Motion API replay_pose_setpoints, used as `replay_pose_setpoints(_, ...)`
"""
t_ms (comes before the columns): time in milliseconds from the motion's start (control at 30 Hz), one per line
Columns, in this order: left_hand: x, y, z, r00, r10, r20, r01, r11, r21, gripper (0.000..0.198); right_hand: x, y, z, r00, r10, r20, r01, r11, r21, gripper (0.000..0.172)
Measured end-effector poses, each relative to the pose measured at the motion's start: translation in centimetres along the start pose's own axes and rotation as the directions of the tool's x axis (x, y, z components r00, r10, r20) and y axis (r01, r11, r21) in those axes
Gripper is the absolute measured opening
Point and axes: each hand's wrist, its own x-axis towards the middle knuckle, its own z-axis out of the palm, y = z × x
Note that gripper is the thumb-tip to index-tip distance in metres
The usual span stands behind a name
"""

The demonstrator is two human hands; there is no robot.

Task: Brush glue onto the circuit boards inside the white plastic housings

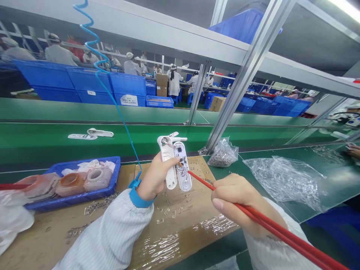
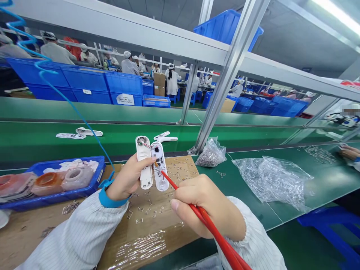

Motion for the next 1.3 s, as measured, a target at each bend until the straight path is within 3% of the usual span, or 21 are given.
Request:
replay_pose_setpoints(367, 0.6, -0.7, 0.0, 0.994, 0.098, -0.055, -0.094, 0.992, 0.079, 0.036, 0.5, 0.2, 0.3, 0.989, 0.081, 0.124, -0.091, 0.993, 0.078, 0.038)
replay_pose_setpoints(633, 1.2, -1.1, -0.5, 0.994, 0.107, -0.031, -0.104, 0.991, 0.080, 0.036, 0.2, 1.2, 0.5, 0.984, 0.081, 0.161, -0.106, 0.982, 0.153, 0.040)
replay_pose_setpoints(800, 3.3, -1.3, -1.4, 0.996, 0.089, -0.032, -0.086, 0.993, 0.076, 0.037, -1.1, 1.6, -1.3, 0.998, 0.066, -0.014, -0.063, 0.988, 0.140, 0.039)
replay_pose_setpoints(1000, 9.4, -1.3, -2.3, 0.981, 0.098, -0.169, -0.069, 0.983, 0.171, 0.028, -3.9, 2.6, -3.2, 0.983, 0.079, -0.163, -0.074, 0.997, 0.034, 0.033)
replay_pose_setpoints(1133, 11.3, -0.9, -0.7, 0.980, 0.088, -0.179, -0.051, 0.978, 0.203, 0.027, -4.4, 3.8, -3.3, 0.966, 0.130, -0.226, -0.151, 0.985, -0.082, 0.025)
replay_pose_setpoints(1300, 8.8, -1.0, 3.4, 0.999, 0.031, 0.022, -0.034, 0.980, 0.194, 0.028, -3.7, 5.2, -3.5, 0.985, 0.128, -0.118, -0.152, 0.961, -0.229, 0.025)
